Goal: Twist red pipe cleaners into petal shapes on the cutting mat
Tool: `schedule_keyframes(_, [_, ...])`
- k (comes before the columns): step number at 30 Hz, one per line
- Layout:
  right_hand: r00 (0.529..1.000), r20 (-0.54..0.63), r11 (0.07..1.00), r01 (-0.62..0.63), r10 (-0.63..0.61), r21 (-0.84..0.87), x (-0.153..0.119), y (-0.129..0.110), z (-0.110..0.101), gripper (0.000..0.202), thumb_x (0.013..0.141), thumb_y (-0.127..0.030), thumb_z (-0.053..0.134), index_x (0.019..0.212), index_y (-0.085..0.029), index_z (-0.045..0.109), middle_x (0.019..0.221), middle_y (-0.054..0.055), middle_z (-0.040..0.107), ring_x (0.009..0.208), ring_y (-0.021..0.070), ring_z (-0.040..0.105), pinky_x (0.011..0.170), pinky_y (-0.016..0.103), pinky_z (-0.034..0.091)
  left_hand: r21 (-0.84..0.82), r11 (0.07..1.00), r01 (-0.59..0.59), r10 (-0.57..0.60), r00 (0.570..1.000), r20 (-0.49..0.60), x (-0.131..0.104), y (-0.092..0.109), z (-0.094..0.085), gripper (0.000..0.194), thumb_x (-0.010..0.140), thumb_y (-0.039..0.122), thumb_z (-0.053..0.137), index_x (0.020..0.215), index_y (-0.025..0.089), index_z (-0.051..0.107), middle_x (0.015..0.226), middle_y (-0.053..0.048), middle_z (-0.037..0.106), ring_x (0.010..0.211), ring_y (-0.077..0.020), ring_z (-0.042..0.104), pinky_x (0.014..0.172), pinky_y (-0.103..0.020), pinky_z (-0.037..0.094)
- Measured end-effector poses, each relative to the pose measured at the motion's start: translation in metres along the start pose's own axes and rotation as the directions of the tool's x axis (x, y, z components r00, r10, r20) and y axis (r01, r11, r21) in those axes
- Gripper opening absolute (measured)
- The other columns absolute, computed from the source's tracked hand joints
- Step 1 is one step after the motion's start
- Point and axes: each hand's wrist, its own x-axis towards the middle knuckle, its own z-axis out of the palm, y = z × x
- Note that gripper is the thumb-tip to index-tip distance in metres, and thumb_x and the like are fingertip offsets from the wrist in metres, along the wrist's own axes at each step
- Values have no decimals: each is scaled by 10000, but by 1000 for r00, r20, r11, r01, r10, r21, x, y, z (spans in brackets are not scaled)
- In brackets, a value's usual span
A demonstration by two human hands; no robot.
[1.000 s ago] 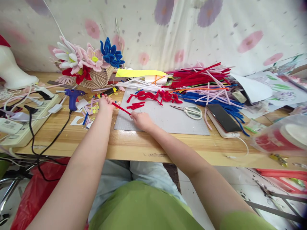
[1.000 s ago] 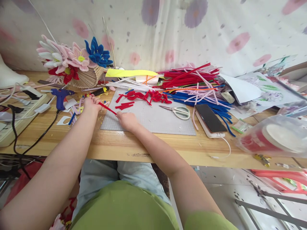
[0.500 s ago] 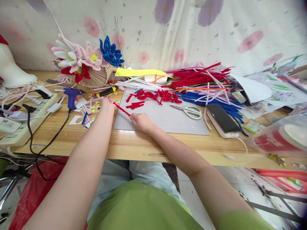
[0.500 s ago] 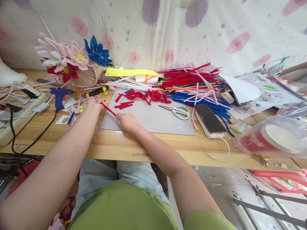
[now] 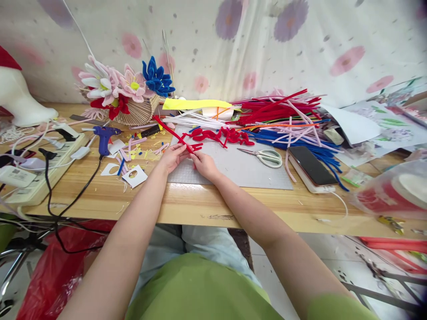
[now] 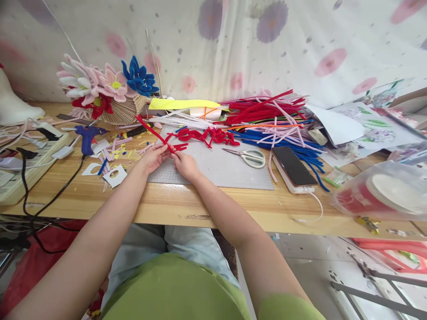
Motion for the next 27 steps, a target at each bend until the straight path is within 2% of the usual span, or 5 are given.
schedule_keyframes(9, [962, 254, 808, -228, 101, 543, 9, -11, 10, 297, 925, -354, 373, 713, -179, 487, 466, -47, 565, 304, 57, 310, 369, 192, 260, -54, 975, -215, 190, 937, -294, 1, -6, 8, 84, 667, 161, 701, 682, 117, 631, 603, -23, 662, 632, -129, 660, 629, -226, 508])
schedule_keyframes(16, [994, 84, 982, -90, 77, 164, 5, -20, 10, 322, 891, -340, 441, 642, -172, 556, 514, -15, 608, 499, 101, 545, 574, 214, 397, -70, 958, -277, 215, 861, -460, 1, -6, 14, 55, 674, 101, 638, 639, 119, 600, 566, -9, 640, 542, -98, 622, 571, -194, 487])
schedule_keyframes(21, [997, 52, 993, -57, 63, -108, -1, -24, 8, 342, 906, -332, 414, 672, -175, 608, 567, 21, 646, 655, 148, 612, 683, 248, 406, -45, 954, -296, 231, 824, -518, 6, -2, 5, 75, 724, 116, 616, 674, 134, 562, 574, 11, 627, 563, -102, 631, 597, -208, 502])
schedule_keyframes(23, [995, 67, 984, -56, 69, -171, -4, -23, 6, 343, 907, -323, 415, 677, -173, 619, 592, 34, 660, 684, 156, 615, 699, 255, 405, -95, 940, -326, 201, 761, -617, 8, 5, -7, 97, 787, 118, 551, 695, 146, 535, 562, 23, 610, 544, -91, 620, 610, -213, 507])
schedule_keyframes(27, [996, 62, 982, -53, 65, -181, -4, -16, -1, 322, 912, -313, 404, 742, -180, 643, 641, 32, 679, 736, 168, 624, 726, 267, 413, -138, 946, -293, 168, 809, -564, 7, 17, -30, 121, 823, 115, 522, 708, 149, 525, 601, 4, 631, 576, -84, 631, 632, -202, 520])
